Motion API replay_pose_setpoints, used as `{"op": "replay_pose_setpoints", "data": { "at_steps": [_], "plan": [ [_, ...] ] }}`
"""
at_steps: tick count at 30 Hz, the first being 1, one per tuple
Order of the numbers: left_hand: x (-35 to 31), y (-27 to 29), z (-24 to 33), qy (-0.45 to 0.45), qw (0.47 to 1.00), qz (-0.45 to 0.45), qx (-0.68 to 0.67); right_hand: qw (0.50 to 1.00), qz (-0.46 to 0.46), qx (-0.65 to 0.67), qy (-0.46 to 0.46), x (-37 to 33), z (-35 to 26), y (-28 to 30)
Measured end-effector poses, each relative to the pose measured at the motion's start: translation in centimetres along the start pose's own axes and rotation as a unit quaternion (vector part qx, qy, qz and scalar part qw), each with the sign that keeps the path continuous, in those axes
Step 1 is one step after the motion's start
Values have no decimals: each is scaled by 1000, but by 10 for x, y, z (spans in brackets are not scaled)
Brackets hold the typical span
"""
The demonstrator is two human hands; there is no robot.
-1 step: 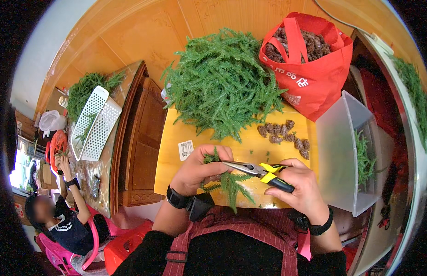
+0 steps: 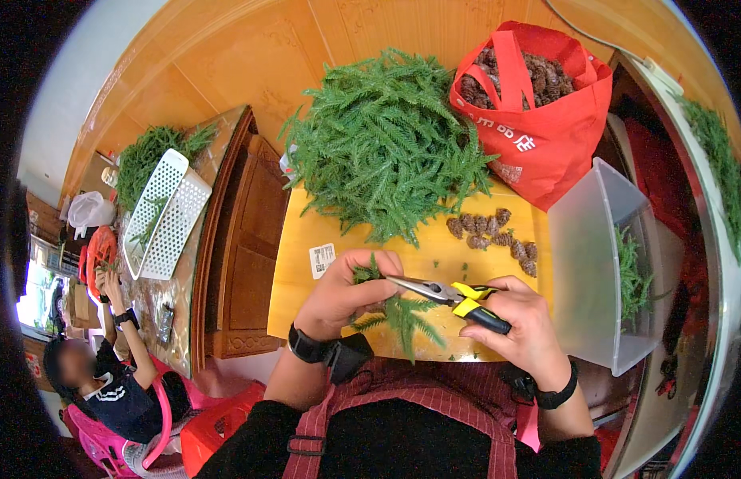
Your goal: The recorder is sorting and trimming green leafy herbs and small brown items on a work table.
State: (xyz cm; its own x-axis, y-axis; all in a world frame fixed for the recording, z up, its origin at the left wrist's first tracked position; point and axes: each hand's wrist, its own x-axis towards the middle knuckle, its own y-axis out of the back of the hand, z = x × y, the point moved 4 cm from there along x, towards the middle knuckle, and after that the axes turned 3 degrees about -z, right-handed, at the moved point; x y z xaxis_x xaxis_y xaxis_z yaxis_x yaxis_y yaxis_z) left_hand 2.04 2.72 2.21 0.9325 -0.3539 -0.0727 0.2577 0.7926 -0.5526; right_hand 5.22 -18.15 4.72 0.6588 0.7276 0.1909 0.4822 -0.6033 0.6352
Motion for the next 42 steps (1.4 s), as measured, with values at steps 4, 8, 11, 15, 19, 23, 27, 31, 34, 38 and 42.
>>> {"op": "replay_pose_setpoints", "data": {
  "at_steps": [4, 8, 11, 15, 19, 23, 27, 31, 34, 38, 42],
  "plan": [
    [2, -6, 17, -241, 889, 125, 368, 996, 21, -28, -85, -2, -1, -2],
    [0, -9, 17, -303, 814, 152, 471, 993, 30, 0, -116, -3, 6, -7],
    [1, -1, 12, -216, 906, 129, 340, 997, 36, 4, -61, -1, 1, -4],
    [-2, 1, 4, -18, 992, 89, 86, 1000, 4, -3, -12, 2, 0, -1],
    [-2, 2, -1, 3, 998, 62, 32, 1000, 11, 3, 12, 4, -2, -1],
    [-1, 0, -4, 8, 1000, 25, -14, 1000, -1, -3, 12, 2, 2, -2],
    [3, -2, -8, 2, 1000, -9, -14, 1000, 1, -9, 17, 2, 1, 0],
    [4, -2, -10, 17, 1000, -18, -13, 999, 10, -10, 37, 3, 2, -1],
    [4, -2, -15, 18, 999, -19, -39, 998, 21, -33, 50, 3, 2, -1],
    [4, -5, -9, -2, 1000, 0, -27, 997, 34, -44, 44, -1, 4, -1],
    [4, 2, 2, -52, 990, 77, 108, 999, 37, -5, -23, -4, 7, -2]
  ]
}}
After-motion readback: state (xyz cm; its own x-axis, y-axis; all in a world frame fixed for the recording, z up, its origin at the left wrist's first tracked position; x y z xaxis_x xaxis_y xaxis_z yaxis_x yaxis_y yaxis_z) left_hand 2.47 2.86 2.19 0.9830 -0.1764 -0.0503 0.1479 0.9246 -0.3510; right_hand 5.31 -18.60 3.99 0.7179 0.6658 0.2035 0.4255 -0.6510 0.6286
